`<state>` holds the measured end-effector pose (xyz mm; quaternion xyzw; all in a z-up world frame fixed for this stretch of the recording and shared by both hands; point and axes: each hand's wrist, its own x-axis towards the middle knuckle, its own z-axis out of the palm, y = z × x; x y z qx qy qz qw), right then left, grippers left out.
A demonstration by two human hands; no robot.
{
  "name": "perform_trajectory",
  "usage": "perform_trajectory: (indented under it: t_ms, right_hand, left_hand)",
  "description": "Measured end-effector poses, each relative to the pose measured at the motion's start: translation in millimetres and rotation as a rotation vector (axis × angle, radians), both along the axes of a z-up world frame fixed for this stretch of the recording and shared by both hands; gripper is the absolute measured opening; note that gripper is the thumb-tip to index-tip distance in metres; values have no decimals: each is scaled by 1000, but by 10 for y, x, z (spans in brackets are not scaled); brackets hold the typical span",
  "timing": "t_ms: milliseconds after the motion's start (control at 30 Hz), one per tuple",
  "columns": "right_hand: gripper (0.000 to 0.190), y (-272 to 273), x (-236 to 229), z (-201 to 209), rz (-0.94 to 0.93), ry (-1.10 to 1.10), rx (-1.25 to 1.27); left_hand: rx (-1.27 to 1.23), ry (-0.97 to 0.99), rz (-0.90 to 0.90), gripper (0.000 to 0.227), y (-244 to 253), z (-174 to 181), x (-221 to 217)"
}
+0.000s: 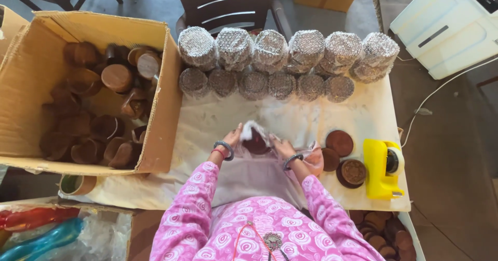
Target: Cleaning small circular objects with a cloth and wrapping them in bubble wrap before placing them in a box.
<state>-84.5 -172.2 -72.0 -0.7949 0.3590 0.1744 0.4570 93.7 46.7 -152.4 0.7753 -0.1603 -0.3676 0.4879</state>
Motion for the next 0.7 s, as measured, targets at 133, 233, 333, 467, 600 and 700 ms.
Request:
perform_trajectory:
  t_ms: [133, 233, 333, 467, 600, 700]
  right_hand:
    - [73, -157, -161, -231, -112, -130, 53]
    - [55, -181, -415, -249, -79, -366, -135]
    - [42, -34, -802, 110, -56, -531, -332]
    - [58, 239, -1359, 746, 448, -486, -628]
    - [49, 166, -1588, 869, 444, -560, -636]
    - [43, 104, -1554, 819, 319, -601, -725]
  left_hand:
    - [232, -15, 203, 79, 220, 518, -80]
    - [273, -241, 317, 68, 534, 765, -323]
    - [283, -416, 342, 56, 856, 1147, -837]
    - [216, -727, -7, 77, 1430, 1249, -1602]
    - [260, -689, -75, 79, 1674, 1589, -1809]
    - [292, -655, -38, 78, 1659, 1547, -1755]
